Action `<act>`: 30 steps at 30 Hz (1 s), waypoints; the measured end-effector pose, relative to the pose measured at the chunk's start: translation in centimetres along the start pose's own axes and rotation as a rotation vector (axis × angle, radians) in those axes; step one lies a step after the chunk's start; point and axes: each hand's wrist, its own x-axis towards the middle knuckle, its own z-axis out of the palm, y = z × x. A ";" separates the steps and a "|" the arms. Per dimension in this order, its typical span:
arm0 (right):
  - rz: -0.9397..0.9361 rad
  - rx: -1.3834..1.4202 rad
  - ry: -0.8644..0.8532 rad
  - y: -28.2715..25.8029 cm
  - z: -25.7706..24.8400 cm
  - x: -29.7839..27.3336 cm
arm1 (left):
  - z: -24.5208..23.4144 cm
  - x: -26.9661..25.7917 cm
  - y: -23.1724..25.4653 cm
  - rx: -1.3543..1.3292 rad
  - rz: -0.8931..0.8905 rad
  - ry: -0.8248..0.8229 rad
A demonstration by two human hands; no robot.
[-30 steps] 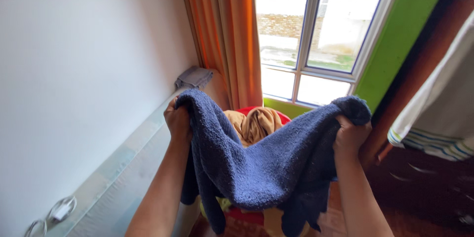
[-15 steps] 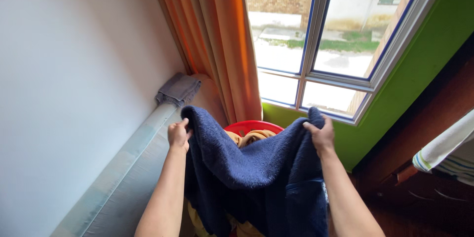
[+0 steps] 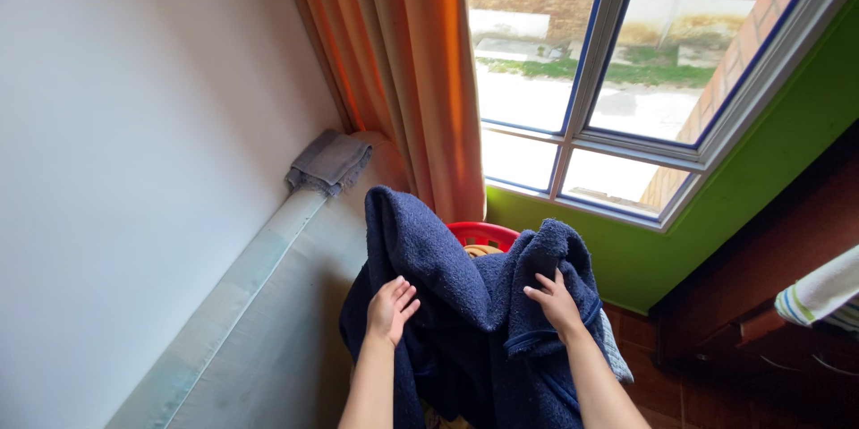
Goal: The person picks up several blankets and pillows from a bed, moves them to a red chair and a corner area, and then places the pillows back onto the bed.
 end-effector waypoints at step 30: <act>-0.341 0.771 0.481 -6.2 5.1 -26.4 | 3.8 -14.8 4.4 0.010 0.028 -0.437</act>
